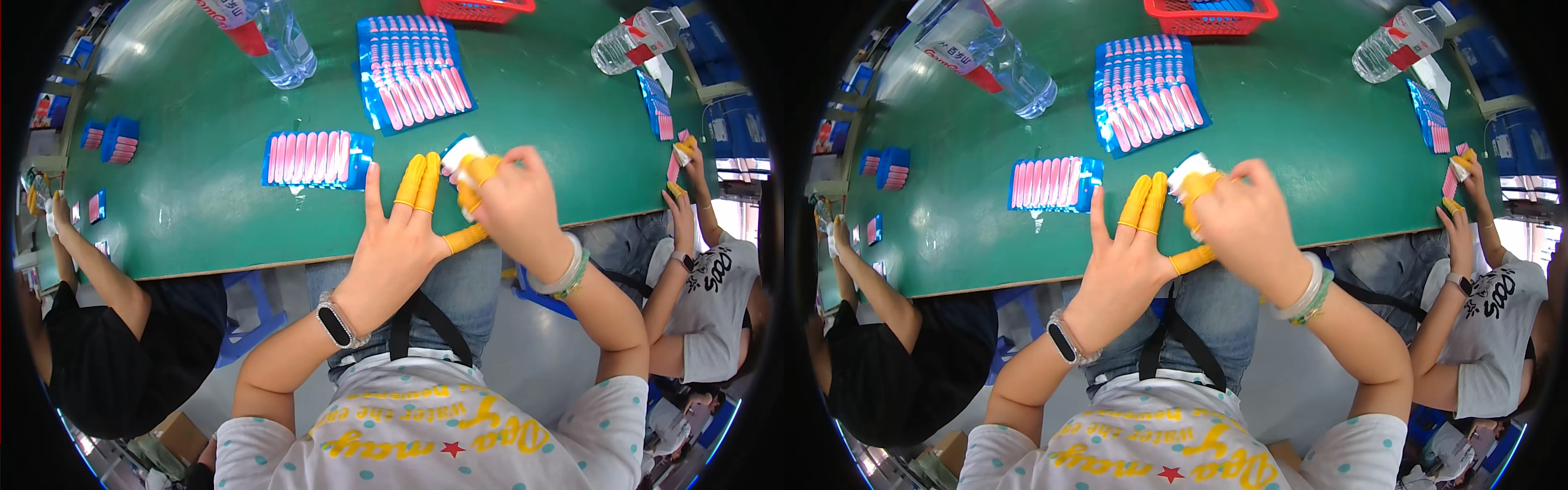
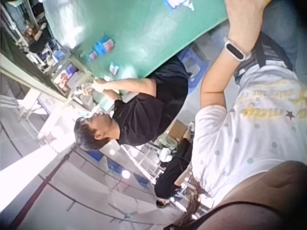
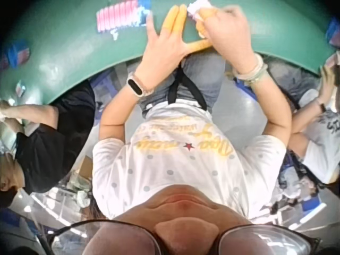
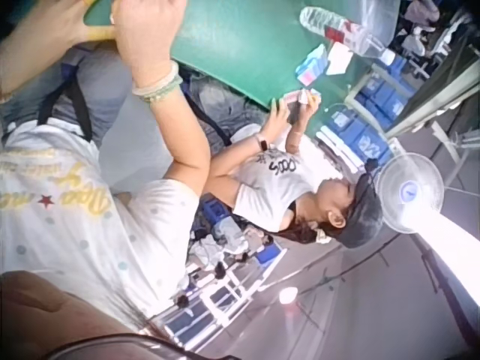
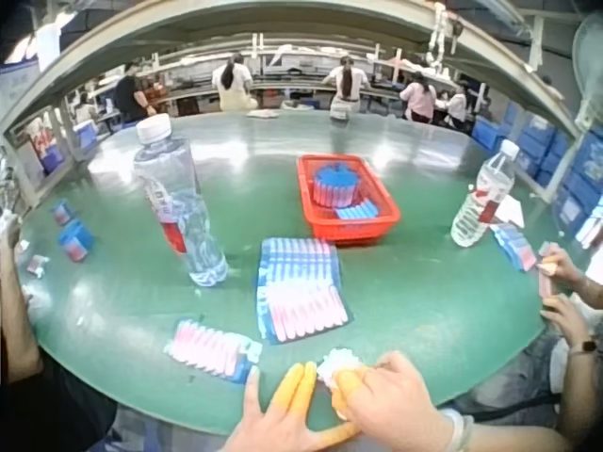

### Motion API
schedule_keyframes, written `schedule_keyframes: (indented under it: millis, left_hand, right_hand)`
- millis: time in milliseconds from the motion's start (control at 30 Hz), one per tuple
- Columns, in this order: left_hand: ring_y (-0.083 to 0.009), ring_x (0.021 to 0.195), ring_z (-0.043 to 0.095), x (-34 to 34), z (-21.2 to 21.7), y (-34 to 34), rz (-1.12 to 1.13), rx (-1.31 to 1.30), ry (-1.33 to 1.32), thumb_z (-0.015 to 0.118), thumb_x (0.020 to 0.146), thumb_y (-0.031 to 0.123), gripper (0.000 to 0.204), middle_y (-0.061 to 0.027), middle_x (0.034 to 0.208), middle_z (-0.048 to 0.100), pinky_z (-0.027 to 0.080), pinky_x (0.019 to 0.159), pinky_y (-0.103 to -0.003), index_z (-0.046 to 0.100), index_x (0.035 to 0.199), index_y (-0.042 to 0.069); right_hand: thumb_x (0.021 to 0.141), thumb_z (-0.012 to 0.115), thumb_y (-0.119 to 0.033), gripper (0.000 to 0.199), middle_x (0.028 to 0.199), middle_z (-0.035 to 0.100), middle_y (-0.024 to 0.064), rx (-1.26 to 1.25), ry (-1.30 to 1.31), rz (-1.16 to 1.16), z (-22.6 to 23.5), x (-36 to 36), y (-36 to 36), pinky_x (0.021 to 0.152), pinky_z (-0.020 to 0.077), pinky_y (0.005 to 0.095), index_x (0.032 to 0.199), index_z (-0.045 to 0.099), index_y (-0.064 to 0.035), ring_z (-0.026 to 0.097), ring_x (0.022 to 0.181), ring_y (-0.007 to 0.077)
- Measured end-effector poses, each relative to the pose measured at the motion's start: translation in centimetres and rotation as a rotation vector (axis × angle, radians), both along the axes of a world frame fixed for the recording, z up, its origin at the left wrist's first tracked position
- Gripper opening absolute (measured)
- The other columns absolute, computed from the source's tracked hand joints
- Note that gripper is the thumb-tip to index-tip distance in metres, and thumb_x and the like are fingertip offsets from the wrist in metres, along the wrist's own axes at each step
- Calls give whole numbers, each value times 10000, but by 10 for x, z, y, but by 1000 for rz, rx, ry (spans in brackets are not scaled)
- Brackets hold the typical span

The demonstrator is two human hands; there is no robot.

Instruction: The person wipes small plastic components with a damp cloth and water, then organizes them on a green assembly table.

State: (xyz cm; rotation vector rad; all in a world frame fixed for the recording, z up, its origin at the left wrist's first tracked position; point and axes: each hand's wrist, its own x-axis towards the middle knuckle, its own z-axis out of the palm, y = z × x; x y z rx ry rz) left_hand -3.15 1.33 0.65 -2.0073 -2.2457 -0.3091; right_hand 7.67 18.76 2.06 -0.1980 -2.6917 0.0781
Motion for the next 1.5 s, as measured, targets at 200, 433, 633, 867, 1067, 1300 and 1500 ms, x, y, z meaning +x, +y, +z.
schedule_keyframes:
  millis: [200, 433, 633, 867, 1067, 1300, 1500]
  left_hand:
    - [-329, 1377, 433, -2, 1, -1, -29, -11, 20, 549, 899, 204, 557, -269, 1423, 472, 136, 1127, -719, 520, 1401, 443]
    - [-342, 1382, 424, -1, 0, -2, -14, -49, 64, 563, 888, 180, 564, -298, 1469, 425, 148, 1121, -719, 501, 1448, 198]
    - [-346, 1382, 424, -1, 1, -2, -19, -30, 19, 556, 887, 147, 564, -299, 1468, 425, 142, 1123, -719, 497, 1445, 201]
    - [-349, 1384, 424, 1, 1, -1, 4, -40, -2, 553, 900, 153, 565, -282, 1477, 422, 115, 1130, -717, 488, 1456, 237]
    - [-342, 1385, 421, 1, 4, 0, -4, -53, 8, 561, 910, 176, 566, -265, 1473, 427, 109, 1135, -711, 493, 1439, 365]
    - [-342, 1394, 410, 2, 3, 1, 8, -49, -11, 547, 915, 159, 543, -264, 1475, 420, 107, 1130, -717, 519, 1413, 372]
    - [-349, 1393, 411, 1, 7, 0, 7, -40, -1, 560, 889, 140, 575, -275, 1476, 415, 121, 1131, -712, 523, 1412, 375]
  right_hand:
    - [687, 775, -132, 197, 688, 604, 102, 12, 22, -136, -4, 12, 23, 797, 466, 394, 755, 608, -54, 600, 677, 266]
    - [709, 774, -168, 213, 678, 583, 79, 51, -14, -30, -2, 19, -18, 799, 458, 392, 774, 604, -56, 586, 667, 256]
    - [741, 729, -149, 154, 662, 558, 68, 112, 21, -199, 2, 23, -3, 806, 458, 411, 771, 601, -69, 578, 643, 223]
    - [739, 765, -161, 218, 703, 617, 81, -38, 12, -253, 6, 35, 1, 810, 461, 388, 866, 642, -33, 605, 655, 245]
    - [723, 775, -168, 222, 725, 623, 86, 14, -12, -223, -5, 39, -7, 818, 464, 401, 823, 621, -42, 615, 702, 241]
    - [632, 787, -138, 321, 784, 631, 105, -170, -12, -297, 5, 45, -13, 819, 468, 398, 888, 616, -45, 615, 722, 239]
    - [688, 796, -123, 348, 758, 641, 68, -240, -60, -199, 12, 57, -32, 776, 456, 383, 987, 641, -37, 604, 679, 265]
